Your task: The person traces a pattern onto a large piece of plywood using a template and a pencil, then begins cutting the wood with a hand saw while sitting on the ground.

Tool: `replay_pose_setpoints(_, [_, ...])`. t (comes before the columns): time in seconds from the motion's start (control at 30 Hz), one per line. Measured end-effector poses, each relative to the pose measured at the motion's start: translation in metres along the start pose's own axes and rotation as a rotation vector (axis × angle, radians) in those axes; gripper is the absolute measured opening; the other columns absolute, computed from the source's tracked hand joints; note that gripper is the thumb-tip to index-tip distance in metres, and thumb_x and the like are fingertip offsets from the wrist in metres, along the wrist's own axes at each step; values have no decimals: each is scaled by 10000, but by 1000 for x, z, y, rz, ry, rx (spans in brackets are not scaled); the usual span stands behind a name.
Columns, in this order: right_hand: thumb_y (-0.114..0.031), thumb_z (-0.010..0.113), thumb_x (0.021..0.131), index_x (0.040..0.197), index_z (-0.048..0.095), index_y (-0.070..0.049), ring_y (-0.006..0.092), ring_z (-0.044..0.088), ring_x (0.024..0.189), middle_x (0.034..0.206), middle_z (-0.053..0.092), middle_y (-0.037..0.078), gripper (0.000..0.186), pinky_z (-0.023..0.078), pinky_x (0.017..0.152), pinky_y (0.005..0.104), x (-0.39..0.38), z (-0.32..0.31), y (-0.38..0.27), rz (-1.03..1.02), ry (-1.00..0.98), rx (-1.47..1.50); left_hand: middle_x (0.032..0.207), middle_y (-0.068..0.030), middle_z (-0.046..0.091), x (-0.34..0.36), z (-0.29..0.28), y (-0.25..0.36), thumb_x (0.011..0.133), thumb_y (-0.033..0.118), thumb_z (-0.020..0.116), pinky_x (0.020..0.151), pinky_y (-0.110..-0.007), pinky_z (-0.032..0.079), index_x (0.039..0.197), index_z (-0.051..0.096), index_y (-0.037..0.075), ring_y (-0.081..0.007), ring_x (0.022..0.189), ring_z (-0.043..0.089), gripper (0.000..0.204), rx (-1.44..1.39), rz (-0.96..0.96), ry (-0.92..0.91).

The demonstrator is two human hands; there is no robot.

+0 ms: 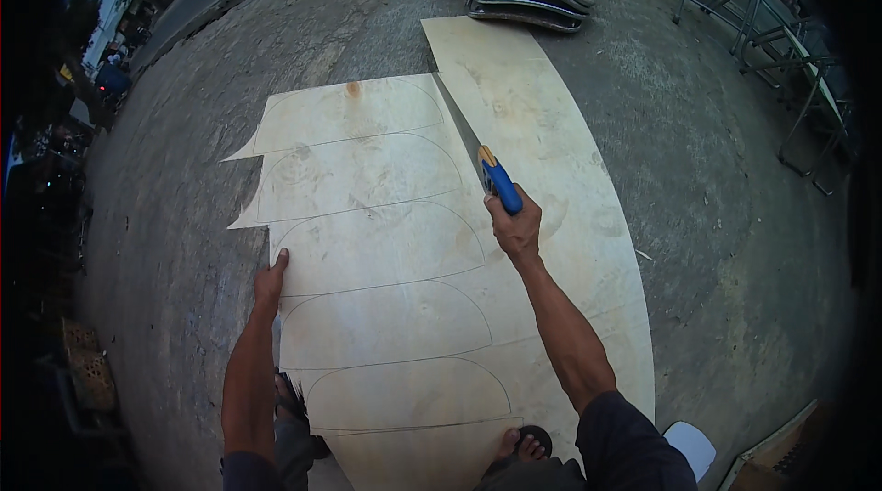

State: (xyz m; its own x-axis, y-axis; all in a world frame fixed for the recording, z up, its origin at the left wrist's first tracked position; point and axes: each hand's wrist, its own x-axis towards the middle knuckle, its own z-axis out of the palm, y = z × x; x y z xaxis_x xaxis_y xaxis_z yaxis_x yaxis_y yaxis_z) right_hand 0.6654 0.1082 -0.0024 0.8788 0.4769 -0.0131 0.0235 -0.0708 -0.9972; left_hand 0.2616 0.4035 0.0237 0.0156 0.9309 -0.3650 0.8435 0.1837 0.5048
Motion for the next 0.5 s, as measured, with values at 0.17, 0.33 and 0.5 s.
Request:
replay_pose_setpoints(0.17, [-195,688,862,859,673,18,123,517,598,640,600,66,214,457,592,336,45,10,-1,20,28,-20,1230,-285,688,-5,18,21,832,702,709,1002,-423,489,1249,649,-147,-367,1152,670,947,27,22,58])
replay_pose_setpoints(0.33, [-178,669,844,873,678,26,121,518,602,645,607,63,206,452,587,344,44,22,11,92,-5,-29,1262,-274,674,-20,13,21,862,653,714,1029,-415,471,1275,632,-146,-347,1185,647,903,-114,-54,-102])
replay_pose_setpoints(0.5, [-137,649,857,831,656,26,98,488,577,649,576,6,165,425,550,326,7,7,5,155,16,221,1282,-265,662,-22,-5,32,874,642,704,1044,-406,461,1313,584,-171,-345,1201,634,932,-41,11,32])
